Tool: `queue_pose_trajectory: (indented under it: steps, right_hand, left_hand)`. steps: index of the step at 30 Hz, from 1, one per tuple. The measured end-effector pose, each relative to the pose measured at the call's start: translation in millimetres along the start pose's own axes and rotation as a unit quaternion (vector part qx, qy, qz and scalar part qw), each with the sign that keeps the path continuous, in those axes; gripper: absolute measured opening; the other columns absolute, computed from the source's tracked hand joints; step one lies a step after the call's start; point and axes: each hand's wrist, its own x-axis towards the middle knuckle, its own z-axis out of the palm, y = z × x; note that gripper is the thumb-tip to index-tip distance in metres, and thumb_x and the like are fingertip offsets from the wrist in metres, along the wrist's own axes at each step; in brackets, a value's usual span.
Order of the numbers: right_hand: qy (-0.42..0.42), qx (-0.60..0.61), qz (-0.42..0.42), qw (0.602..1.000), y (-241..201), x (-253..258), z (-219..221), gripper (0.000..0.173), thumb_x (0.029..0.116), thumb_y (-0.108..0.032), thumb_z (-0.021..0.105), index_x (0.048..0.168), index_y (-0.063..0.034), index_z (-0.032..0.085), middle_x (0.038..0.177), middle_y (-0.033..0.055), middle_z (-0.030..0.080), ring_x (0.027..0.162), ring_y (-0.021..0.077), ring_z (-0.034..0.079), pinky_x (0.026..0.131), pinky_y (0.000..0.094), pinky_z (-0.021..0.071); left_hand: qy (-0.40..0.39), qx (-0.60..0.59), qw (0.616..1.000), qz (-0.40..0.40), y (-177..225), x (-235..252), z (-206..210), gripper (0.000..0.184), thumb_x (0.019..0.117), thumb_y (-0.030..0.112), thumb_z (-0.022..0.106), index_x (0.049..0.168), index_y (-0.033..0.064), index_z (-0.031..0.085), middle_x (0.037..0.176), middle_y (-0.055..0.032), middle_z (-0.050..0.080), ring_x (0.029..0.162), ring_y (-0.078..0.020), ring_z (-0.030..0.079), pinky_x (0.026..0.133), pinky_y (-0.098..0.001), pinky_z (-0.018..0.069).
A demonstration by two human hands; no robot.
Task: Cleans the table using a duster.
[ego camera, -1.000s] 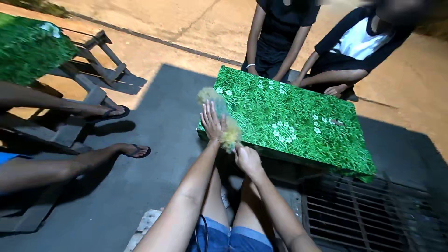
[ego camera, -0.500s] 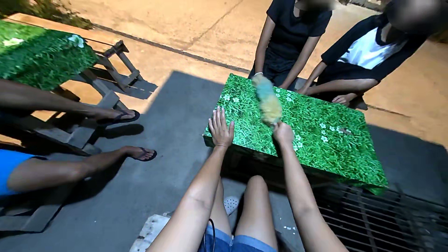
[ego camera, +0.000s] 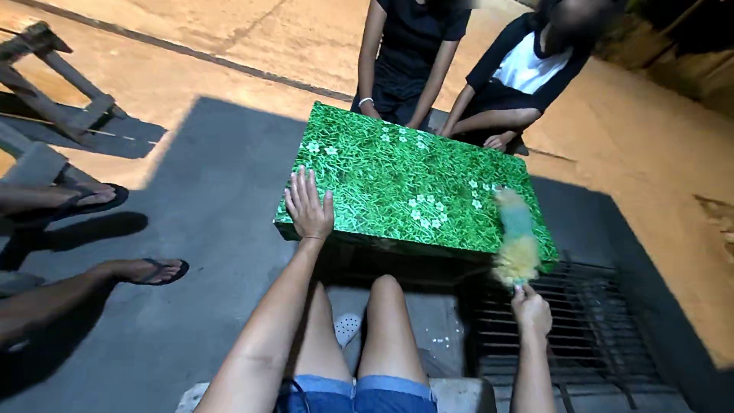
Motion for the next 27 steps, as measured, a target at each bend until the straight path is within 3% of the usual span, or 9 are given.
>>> queue_pose_trajectory:
  steps: [4,7,9,11,14,18,20,23,27]
  right_hand:
    - [-0.004,-0.008,0.05,0.999,-18.5,51.7,-10.5,0.041,0.1108,-0.029,0.043,0.135,-0.0019,0.064,0.131,0.0298,0.065,0.124,0.0471,0.062,0.101,0.0642,0.0475]
    - [-0.01,-0.005,0.052,0.999,-59.0,89.9,-20.0,0.043,0.1047,-0.027,0.056,0.133,0.0046,0.061,0.135,0.0301,0.062,0.128,0.0454,0.06,0.103,0.0621,0.0471]
    - [0.008,0.016,0.02,1.0,-83.8,114.2,-11.1,0.048,0.1038,-0.031,0.057,0.13,0.0092,0.061,0.132,0.0347,0.061,0.122,0.051,0.061,0.098,0.0683,0.0487]
    - [0.004,0.008,-0.001,1.0,-120.2,127.0,-2.5,0.047,0.1036,-0.029,0.056,0.132,0.0082,0.059,0.136,0.0336,0.059,0.123,0.0503,0.061,0.097,0.0677,0.0501]
    - [-0.024,-0.019,-0.065,0.997,-177.8,116.8,9.9,0.041,0.1032,-0.02,0.054,0.134,0.0073,0.058,0.136,0.0328,0.059,0.123,0.0502,0.061,0.096,0.0672,0.0509]
    - [-0.059,-0.06,-0.208,0.975,-218.7,92.6,16.3,0.041,0.1095,-0.031,0.045,0.133,-0.0026,0.062,0.128,0.0285,0.066,0.117,0.0485,0.065,0.091,0.0676,0.0522]
    - [-0.064,-0.026,-0.201,0.977,-216.9,99.8,13.6,0.044,0.1099,-0.037,0.044,0.133,-0.0059,0.064,0.127,0.0279,0.067,0.117,0.049,0.065,0.092,0.0696,0.0509]
    - [-0.033,0.048,-0.121,0.991,-216.5,111.3,18.4,0.043,0.1077,-0.035,0.048,0.131,-0.0041,0.066,0.127,0.0302,0.066,0.118,0.0496,0.064,0.094,0.0697,0.0499]
    - [-0.041,0.063,-0.123,0.99,-270.1,77.0,27.7,0.044,0.1071,-0.032,0.048,0.13,0.0028,0.063,0.131,0.0288,0.064,0.121,0.0462,0.064,0.096,0.0652,0.0513]
  left_hand:
    - [-0.014,0.001,1.0,-0.002,1.0,0.7,-2.5,0.067,0.1085,0.05,0.019,0.162,0.0105,0.029,0.172,-0.0109,0.02,0.159,-0.0338,0.015,0.126,-0.059,0.0117]
    - [-0.003,0.011,1.0,-0.001,1.2,2.5,0.0,0.066,0.1084,0.048,0.02,0.161,0.0098,0.032,0.17,-0.0135,0.026,0.158,-0.0359,0.019,0.125,-0.0591,0.0138]
    - [-0.011,0.015,1.0,-0.007,-0.1,4.2,0.1,0.067,0.1081,0.049,0.02,0.161,0.011,0.032,0.17,-0.0127,0.026,0.158,-0.0348,0.019,0.125,-0.0591,0.0136]
    - [-0.017,0.016,1.0,-0.01,-0.2,4.4,0.5,0.066,0.1083,0.05,0.02,0.161,0.0116,0.032,0.17,-0.0117,0.026,0.158,-0.034,0.019,0.125,-0.059,0.0138]
    - [-0.011,0.026,1.0,-0.009,-3.0,4.7,4.2,0.066,0.1081,0.05,0.019,0.162,0.0132,0.032,0.17,-0.0098,0.027,0.158,-0.0329,0.02,0.125,-0.0582,0.0142]
    - [-0.032,0.015,0.999,-0.014,-2.8,2.3,1.1,0.065,0.1093,0.048,0.019,0.163,0.0133,0.027,0.172,-0.006,0.021,0.16,-0.0298,0.016,0.126,-0.0578,0.0117]
    - [-0.039,0.014,0.999,-0.015,-2.1,0.7,-1.4,0.064,0.1094,0.047,0.02,0.164,0.0135,0.027,0.173,-0.0049,0.019,0.16,-0.0296,0.014,0.126,-0.0576,0.0112]
    - [-0.039,0.016,0.999,-0.016,-0.2,0.2,-1.7,0.065,0.1093,0.048,0.019,0.163,0.0131,0.028,0.172,-0.0066,0.021,0.16,-0.0307,0.016,0.126,-0.0578,0.0115]
    - [-0.019,0.014,1.0,-0.019,0.4,3.4,1.4,0.065,0.1088,0.048,0.02,0.161,0.0124,0.033,0.17,-0.0091,0.027,0.158,-0.0325,0.021,0.126,-0.0575,0.0133]
